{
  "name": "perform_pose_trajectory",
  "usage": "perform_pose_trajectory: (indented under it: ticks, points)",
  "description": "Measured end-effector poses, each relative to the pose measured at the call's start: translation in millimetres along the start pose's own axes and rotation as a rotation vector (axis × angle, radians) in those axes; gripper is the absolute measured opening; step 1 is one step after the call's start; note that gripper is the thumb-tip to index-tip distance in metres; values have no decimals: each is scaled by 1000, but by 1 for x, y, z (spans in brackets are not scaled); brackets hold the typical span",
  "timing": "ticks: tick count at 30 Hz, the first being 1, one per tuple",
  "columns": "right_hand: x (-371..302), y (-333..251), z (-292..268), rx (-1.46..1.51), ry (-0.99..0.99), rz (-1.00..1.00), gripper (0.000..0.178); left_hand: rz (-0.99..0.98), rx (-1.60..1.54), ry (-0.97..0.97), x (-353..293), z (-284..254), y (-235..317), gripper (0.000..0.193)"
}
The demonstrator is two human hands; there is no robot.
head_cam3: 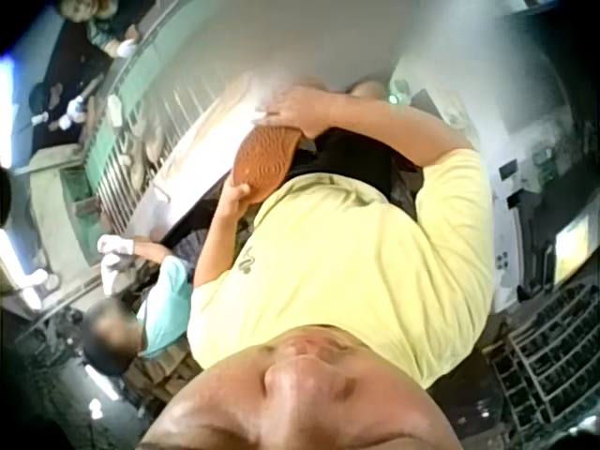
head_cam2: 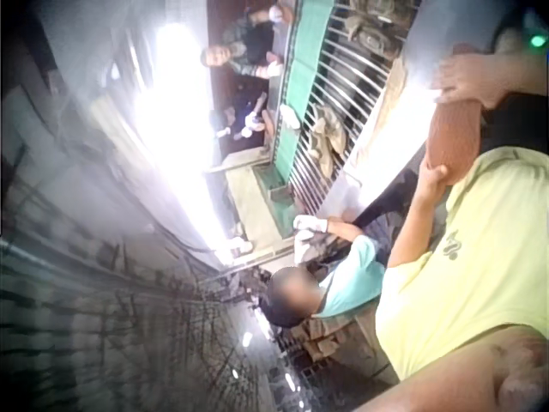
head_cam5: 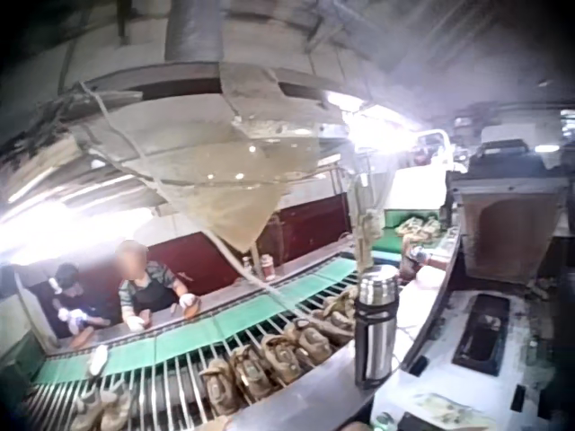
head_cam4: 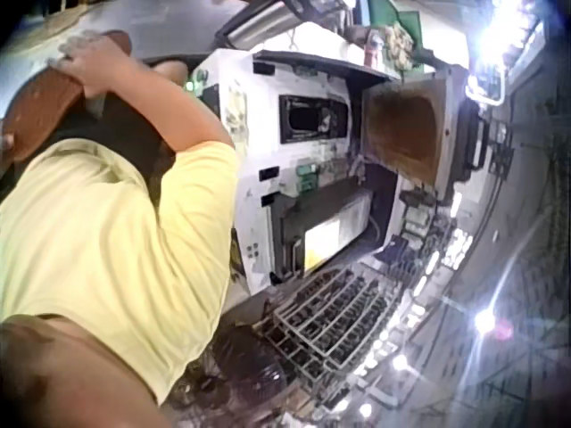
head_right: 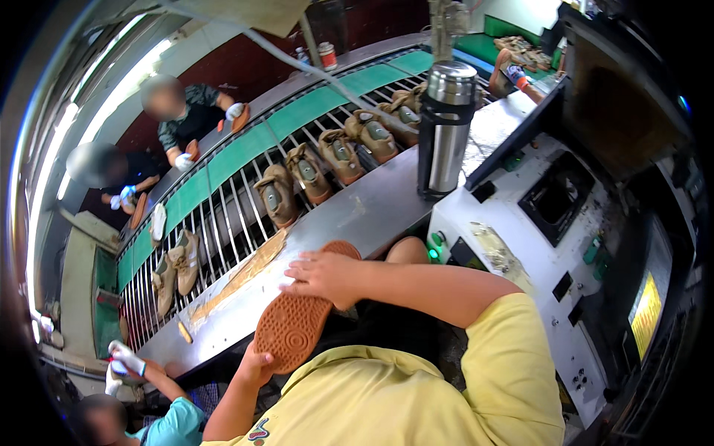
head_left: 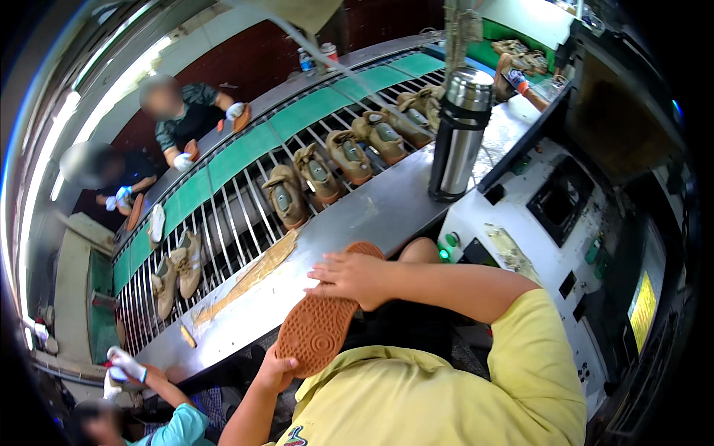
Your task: The person takes shoe uppers from a conveyor belt, places a matching sole into a machine to heat it, and then attaches the heated sole to the shoe upper by hand.
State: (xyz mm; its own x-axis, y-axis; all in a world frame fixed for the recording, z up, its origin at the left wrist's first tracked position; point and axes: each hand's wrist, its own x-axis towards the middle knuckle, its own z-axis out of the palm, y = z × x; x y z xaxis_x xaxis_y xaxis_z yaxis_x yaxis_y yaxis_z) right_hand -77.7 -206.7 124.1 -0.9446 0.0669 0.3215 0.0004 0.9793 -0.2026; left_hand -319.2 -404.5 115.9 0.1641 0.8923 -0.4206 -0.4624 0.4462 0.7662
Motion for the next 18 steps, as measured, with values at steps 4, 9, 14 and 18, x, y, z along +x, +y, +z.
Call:
perform_pose_trajectory:
  ticks: [4,9,14,18]
  points:
    - [-47,-43,-34,21,-33,68,95,-155,163,-197,16,12,16,92]
    - [-112,-84,-48,178,165,429,93,-225,220,-484,80,32,30,85]
    - [-173,-134,-62,373,813,1167,109,-65,-87,-337,159,72,15,67]
    - [-233,-119,-72,383,1522,1344,104,320,400,23,217,41,-23,36]
